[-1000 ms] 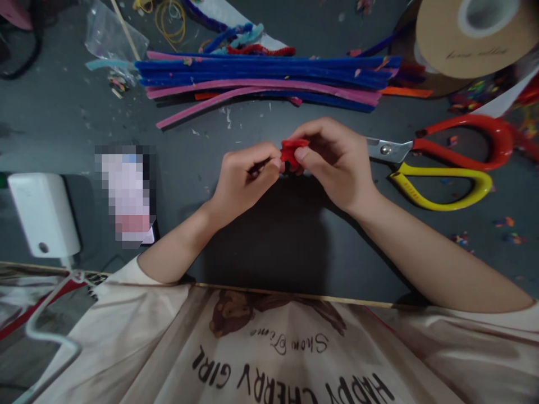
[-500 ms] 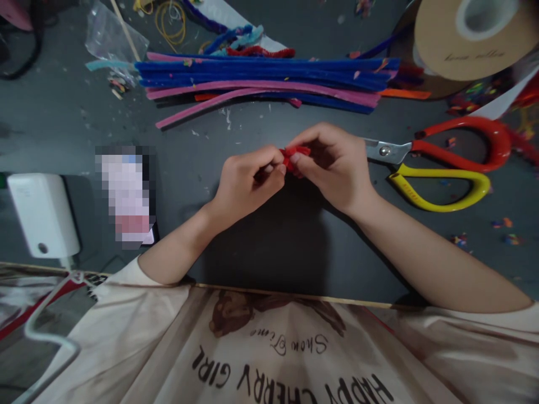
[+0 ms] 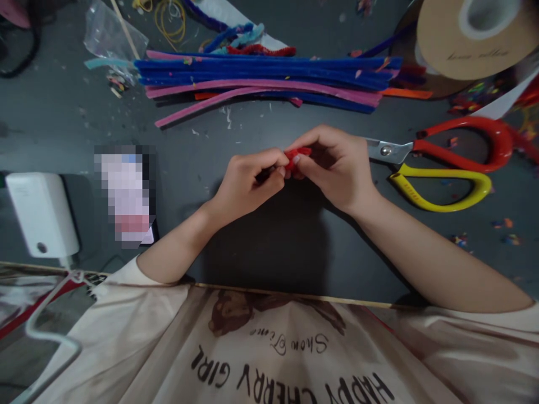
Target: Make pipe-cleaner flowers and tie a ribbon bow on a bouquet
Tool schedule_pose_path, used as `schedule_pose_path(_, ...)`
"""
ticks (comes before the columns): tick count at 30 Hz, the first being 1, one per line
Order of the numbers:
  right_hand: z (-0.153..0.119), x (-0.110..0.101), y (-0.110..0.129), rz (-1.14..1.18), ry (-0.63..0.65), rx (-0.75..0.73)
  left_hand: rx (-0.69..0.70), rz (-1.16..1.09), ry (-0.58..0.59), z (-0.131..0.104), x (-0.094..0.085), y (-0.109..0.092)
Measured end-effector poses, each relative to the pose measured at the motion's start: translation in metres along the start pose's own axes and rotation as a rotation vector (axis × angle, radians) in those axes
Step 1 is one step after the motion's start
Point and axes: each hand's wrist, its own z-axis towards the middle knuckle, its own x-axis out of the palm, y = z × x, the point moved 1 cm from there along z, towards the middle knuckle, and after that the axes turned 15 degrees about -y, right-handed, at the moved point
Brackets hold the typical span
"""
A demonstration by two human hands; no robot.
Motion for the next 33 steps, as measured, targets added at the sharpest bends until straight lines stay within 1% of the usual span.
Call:
schedule_pose_path(6, 0.0000, -0.0010, 0.0005, 0.035, 0.023, 0.014, -0.055, -0.078, 0.032, 0.0015, -0.0010, -0.0007)
schedule_pose_path(11, -0.0001, -0.0005, -0.0006, 0.024, 0.033, 0.034, -0.062, -0.070, 0.041, 0.0014, -0.0015, -0.0010)
schedule_pose_path(19, 0.0002, -0.0005, 0.0011, 0.010, 0.050, -0.027, -0.050, -0.070, 0.043, 0.0007, -0.0017, -0.0004)
schedule_pose_path(21, -0.0002, -0.0008, 0.0014, 0.009, 0.044, -0.045, -0.067, -0.085, 0.026, 0.0010, -0.0018, 0.0004)
schedule_pose_path(24, -0.0010, -0.0016, 0.0021, 0.041, 0.029, -0.073, -0.091, -0.108, -0.032, 0.0017, -0.0011, 0.0020)
schedule_pose_path(27, -0.0009, -0.0016, 0.0031, 0.066, 0.017, -0.081, -0.081, -0.090, -0.053, 0.0017, 0.0004, 0.0025)
schedule_pose_path(29, -0.0003, -0.0011, 0.0034, 0.038, -0.019, -0.079, -0.064, -0.070, -0.059, 0.0011, 0.0007, 0.0023)
schedule_pose_path(33, 0.0010, 0.0000, 0.0020, -0.013, -0.062, -0.056, -0.064, -0.104, -0.117, 0.0000, -0.0011, 0.0022)
